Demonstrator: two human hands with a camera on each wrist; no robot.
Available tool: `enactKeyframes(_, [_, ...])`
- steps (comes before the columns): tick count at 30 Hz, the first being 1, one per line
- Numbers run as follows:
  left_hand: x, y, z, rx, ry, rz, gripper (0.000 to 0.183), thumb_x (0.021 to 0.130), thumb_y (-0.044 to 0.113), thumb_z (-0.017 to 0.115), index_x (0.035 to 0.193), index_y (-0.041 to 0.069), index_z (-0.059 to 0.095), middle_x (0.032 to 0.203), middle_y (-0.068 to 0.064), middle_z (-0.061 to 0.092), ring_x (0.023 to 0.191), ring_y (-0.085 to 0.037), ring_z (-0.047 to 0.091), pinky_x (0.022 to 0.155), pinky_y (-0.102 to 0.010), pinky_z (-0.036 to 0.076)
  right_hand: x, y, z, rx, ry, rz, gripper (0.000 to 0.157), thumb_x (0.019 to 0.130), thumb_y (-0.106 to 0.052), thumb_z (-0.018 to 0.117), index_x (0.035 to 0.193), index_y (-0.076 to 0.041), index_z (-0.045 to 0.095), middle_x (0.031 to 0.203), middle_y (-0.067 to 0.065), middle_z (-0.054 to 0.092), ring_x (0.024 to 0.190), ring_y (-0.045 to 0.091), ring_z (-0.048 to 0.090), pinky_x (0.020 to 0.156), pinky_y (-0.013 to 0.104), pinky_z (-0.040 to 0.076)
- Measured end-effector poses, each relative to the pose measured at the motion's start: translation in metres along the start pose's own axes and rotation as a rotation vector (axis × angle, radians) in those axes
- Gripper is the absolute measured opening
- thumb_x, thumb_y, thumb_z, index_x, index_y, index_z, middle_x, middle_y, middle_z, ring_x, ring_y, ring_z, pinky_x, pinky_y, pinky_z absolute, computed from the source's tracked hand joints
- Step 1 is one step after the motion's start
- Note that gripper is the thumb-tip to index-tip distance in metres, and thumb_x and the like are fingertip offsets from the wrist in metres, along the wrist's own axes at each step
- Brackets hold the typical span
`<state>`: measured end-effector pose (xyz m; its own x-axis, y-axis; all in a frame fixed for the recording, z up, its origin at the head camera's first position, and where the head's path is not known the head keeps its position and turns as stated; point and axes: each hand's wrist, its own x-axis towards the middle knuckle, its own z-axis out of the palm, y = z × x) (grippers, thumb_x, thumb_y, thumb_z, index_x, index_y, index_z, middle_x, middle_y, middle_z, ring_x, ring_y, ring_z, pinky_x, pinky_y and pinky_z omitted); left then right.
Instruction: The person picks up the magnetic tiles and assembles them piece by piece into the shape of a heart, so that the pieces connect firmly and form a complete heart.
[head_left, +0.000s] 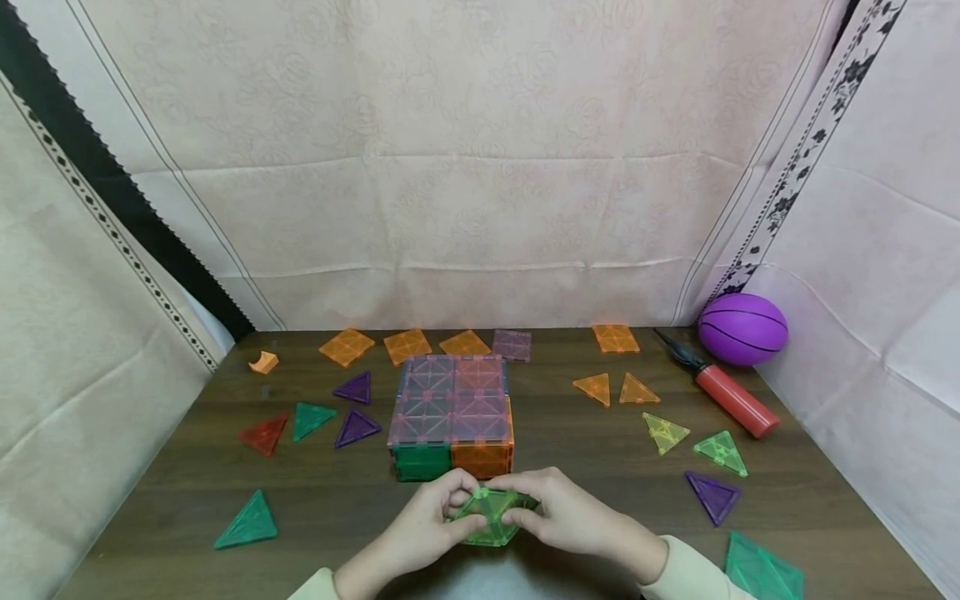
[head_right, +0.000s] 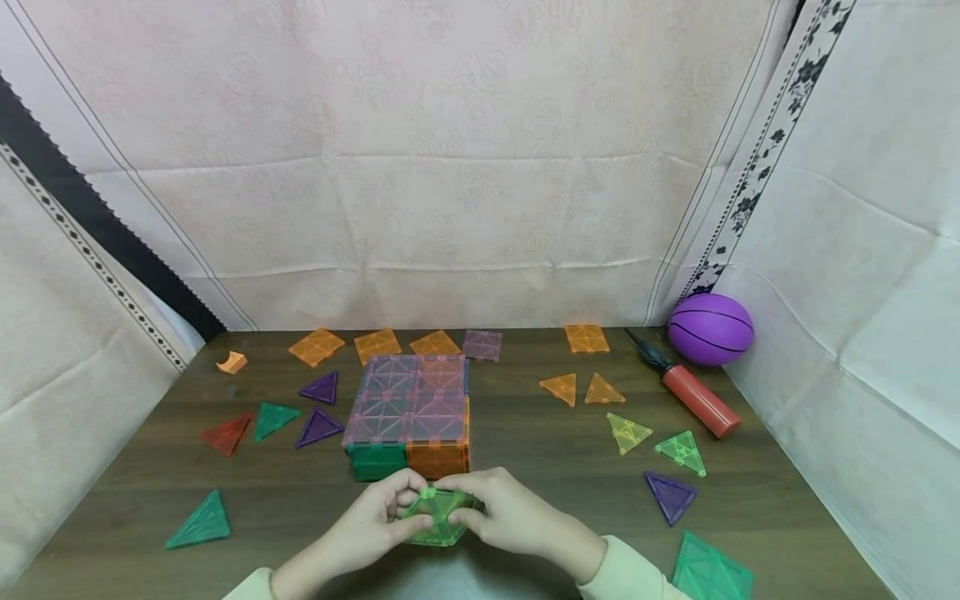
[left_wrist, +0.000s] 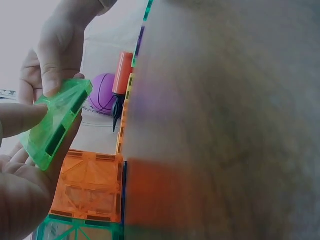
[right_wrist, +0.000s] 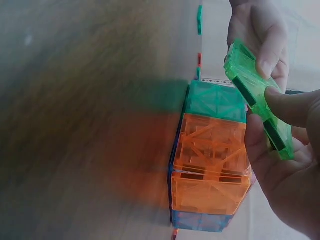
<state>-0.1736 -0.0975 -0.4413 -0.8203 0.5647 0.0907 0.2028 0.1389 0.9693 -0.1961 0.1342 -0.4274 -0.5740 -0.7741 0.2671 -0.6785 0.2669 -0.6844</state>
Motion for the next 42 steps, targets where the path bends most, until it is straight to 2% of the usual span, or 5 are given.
enactKeyframes(7, [0.004,-0.001,0.006,-0.005,0.052,0.023,0.019,0.090,0.010,0.066,0.102,-0.003,0.061,0.082,-0.009,0.067,0.061,0.001,0.053,0.053,-0.016,0.042,0.000,-0.001,0.000,-0.039,0.014,-0.014,0.034,0.092,-0.010,0.064,0.126,-0.005,0.061,0.116,0.006,0.068,0.100,0.006,0.064,0.081,0.021,0.053])
enactKeyframes(11, [0.005,-0.002,0.008,0.051,0.094,0.038,0.016,0.090,0.013,0.068,0.095,-0.001,0.063,0.065,0.004,0.050,0.053,0.003,0.036,0.049,-0.015,0.032,-0.002,-0.001,-0.004,-0.043,0.009,0.014,0.035,0.093,-0.016,0.064,0.127,-0.005,0.061,0.120,0.006,0.067,0.102,0.007,0.063,0.081,0.023,0.053])
enactKeyframes(18, [0.001,-0.002,0.004,0.075,0.153,0.003,0.017,0.089,0.015,0.069,0.096,0.000,0.063,0.062,0.007,0.044,0.054,0.001,0.035,0.051,-0.016,0.034,-0.018,0.008,-0.031,-0.037,0.091,0.067,0.043,0.088,-0.025,0.071,0.123,-0.001,0.061,0.099,0.003,0.071,0.087,0.009,0.065,0.075,0.026,0.054])
enactKeyframes(33, [-0.007,-0.005,-0.008,0.066,0.193,-0.081,0.019,0.090,0.014,0.068,0.101,-0.001,0.061,0.061,0.006,0.035,0.054,-0.001,0.033,0.052,-0.017,0.033,-0.112,0.061,-0.120,-0.292,0.350,0.405,0.044,0.082,-0.021,0.077,0.120,-0.003,0.063,0.102,0.010,0.070,0.091,0.012,0.064,0.075,0.032,0.053])
enactKeyframes(42, [-0.010,-0.006,-0.011,0.060,0.210,-0.111,0.020,0.090,0.015,0.068,0.100,-0.001,0.060,0.061,0.006,0.036,0.052,-0.001,0.033,0.050,-0.017,0.032,-0.161,0.096,-0.156,-0.309,0.340,0.636,0.055,0.085,-0.026,0.075,0.128,0.001,0.056,0.121,0.021,0.062,0.101,0.019,0.058,0.076,0.031,0.048])
